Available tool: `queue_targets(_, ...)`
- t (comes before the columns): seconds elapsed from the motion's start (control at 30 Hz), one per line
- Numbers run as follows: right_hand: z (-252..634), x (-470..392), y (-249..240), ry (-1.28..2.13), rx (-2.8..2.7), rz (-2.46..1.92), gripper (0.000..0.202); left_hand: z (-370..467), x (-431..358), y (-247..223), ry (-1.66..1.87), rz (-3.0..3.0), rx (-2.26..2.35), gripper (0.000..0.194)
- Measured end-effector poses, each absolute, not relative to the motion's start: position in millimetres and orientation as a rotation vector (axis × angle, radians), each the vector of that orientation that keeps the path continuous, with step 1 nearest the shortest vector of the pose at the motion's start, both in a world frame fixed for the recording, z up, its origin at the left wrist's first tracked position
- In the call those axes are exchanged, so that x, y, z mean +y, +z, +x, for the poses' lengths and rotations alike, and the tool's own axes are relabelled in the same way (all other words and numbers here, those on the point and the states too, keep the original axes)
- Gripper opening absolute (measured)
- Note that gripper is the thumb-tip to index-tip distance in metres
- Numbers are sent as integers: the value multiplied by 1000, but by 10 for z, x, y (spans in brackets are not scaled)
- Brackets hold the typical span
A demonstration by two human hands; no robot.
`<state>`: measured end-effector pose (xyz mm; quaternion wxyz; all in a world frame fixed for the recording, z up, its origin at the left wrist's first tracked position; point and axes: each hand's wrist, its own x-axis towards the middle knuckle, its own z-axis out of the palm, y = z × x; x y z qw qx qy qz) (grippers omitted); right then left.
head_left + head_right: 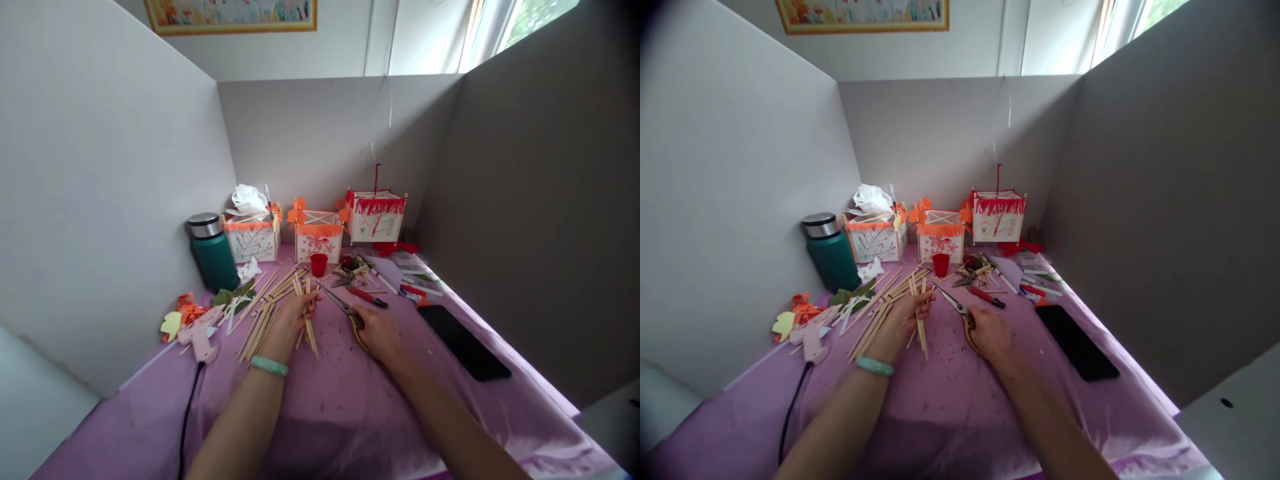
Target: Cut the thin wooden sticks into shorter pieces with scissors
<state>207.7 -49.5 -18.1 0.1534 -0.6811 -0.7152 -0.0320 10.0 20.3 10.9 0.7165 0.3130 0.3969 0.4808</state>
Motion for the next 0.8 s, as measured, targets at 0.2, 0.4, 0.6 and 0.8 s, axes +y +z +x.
queue_targets(0.2,2080,-500,-193,-134,-2038,-1881,34,106,194,131,1083,661,915,11)
queue_targets(0.4,2050,-516,-159,-156,-2072,-1927,33,94,220,90,1068,664,922,12)
queue_targets(0.6,2049,-503,-136,-100,-2107,-1974,31,72,238,60,1045,665,932,7)
queue_targets(0.8,2067,-516,-177,-136,-2059,-1916,31,46,283,-11,1075,710,860,7)
